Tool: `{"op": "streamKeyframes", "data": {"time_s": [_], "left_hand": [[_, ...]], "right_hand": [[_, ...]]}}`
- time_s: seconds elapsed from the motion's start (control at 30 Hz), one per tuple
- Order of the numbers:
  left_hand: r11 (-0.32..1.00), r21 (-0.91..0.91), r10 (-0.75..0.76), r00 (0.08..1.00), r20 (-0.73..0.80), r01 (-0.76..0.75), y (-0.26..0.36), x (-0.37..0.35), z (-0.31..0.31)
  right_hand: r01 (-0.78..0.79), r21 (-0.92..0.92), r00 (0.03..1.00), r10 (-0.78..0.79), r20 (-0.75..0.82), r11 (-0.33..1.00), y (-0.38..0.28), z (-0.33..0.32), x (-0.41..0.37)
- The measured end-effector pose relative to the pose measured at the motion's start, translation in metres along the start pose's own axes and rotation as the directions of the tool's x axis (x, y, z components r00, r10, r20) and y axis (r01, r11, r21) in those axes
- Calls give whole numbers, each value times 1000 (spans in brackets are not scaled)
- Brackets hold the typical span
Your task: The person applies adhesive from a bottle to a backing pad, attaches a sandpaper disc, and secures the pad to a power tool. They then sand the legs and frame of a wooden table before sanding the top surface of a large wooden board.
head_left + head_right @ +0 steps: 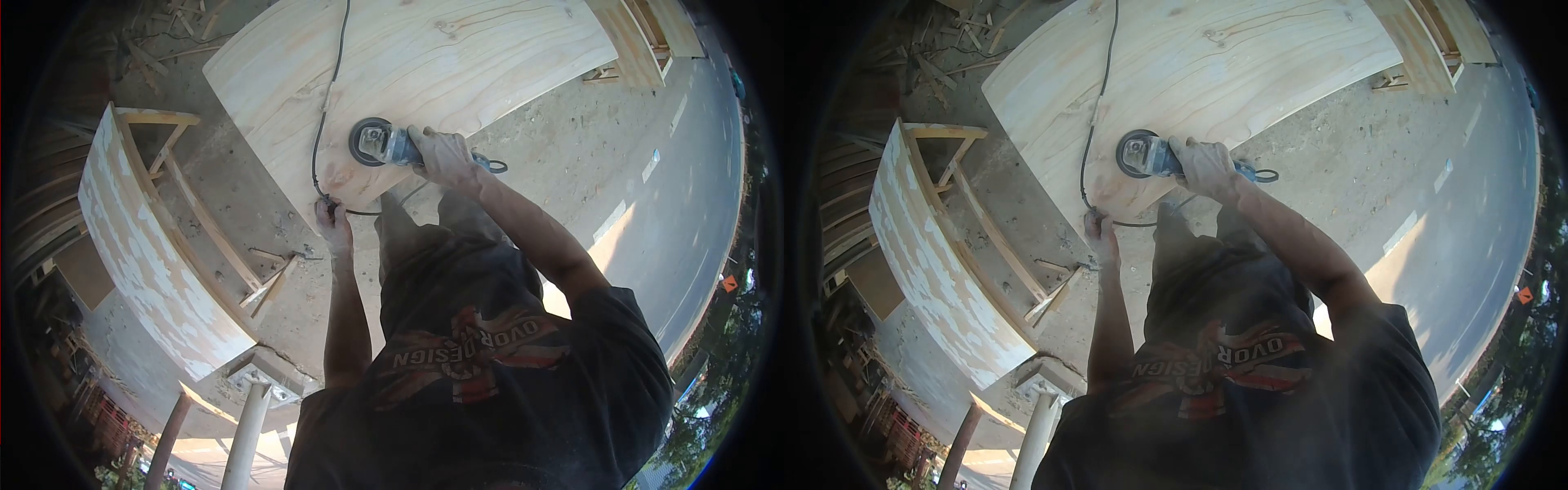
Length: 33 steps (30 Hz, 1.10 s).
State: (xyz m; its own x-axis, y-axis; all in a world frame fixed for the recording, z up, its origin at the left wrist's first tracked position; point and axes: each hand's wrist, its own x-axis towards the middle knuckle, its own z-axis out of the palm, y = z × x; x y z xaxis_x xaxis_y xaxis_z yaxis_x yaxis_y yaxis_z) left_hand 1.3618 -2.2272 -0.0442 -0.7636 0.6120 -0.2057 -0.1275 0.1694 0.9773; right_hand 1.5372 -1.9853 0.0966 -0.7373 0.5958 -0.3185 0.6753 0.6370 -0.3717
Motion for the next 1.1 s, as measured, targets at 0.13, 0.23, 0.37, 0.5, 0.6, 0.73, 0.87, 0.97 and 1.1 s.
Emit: {"op": "streamKeyframes", "data": {"time_s": [0.13, 0.23, 0.37, 0.5, 0.6, 0.73, 0.87, 0.97, 1.1], "left_hand": [[1000, 19, 9, 1000, -23, -9, 6, -2, 6], [999, 18, 48, 998, -34, -48, 11, -2, 11], [999, -18, 45, 998, -42, -46, 8, -2, 12], [996, 77, 51, 998, -33, -48, 12, -2, 10], [996, 84, 41, 999, -22, -39, 13, -1, 11], [1000, 9, -28, 999, -38, 28, 13, -2, 11], [999, 37, 3, 999, -35, -2, 13, -1, 9], [994, 106, 4, 1000, -31, -1, 7, 0, 7], [995, 89, 43, 997, -61, -37, 13, -1, 13]], "right_hand": [[-115, -14, 993, 115, 7, 993, 45, -25, 9], [-180, -15, 983, 180, -30, 984, 73, -36, 7], [-221, -15, 970, 218, -107, 975, 115, -43, 2], [-341, 5, 934, 339, -116, 940, 144, -53, -2], [-379, 47, 905, 381, -188, 924, 152, -51, -3], [-396, 129, 893, 414, -175, 909, 133, -40, 9], [-204, 15, 976, 205, -72, 979, 60, -28, 22], [-80, 17, 997, 80, 0, 997, 15, -14, 38], [-61, 1, 998, 61, 33, 998, 20, -24, 51]]}}
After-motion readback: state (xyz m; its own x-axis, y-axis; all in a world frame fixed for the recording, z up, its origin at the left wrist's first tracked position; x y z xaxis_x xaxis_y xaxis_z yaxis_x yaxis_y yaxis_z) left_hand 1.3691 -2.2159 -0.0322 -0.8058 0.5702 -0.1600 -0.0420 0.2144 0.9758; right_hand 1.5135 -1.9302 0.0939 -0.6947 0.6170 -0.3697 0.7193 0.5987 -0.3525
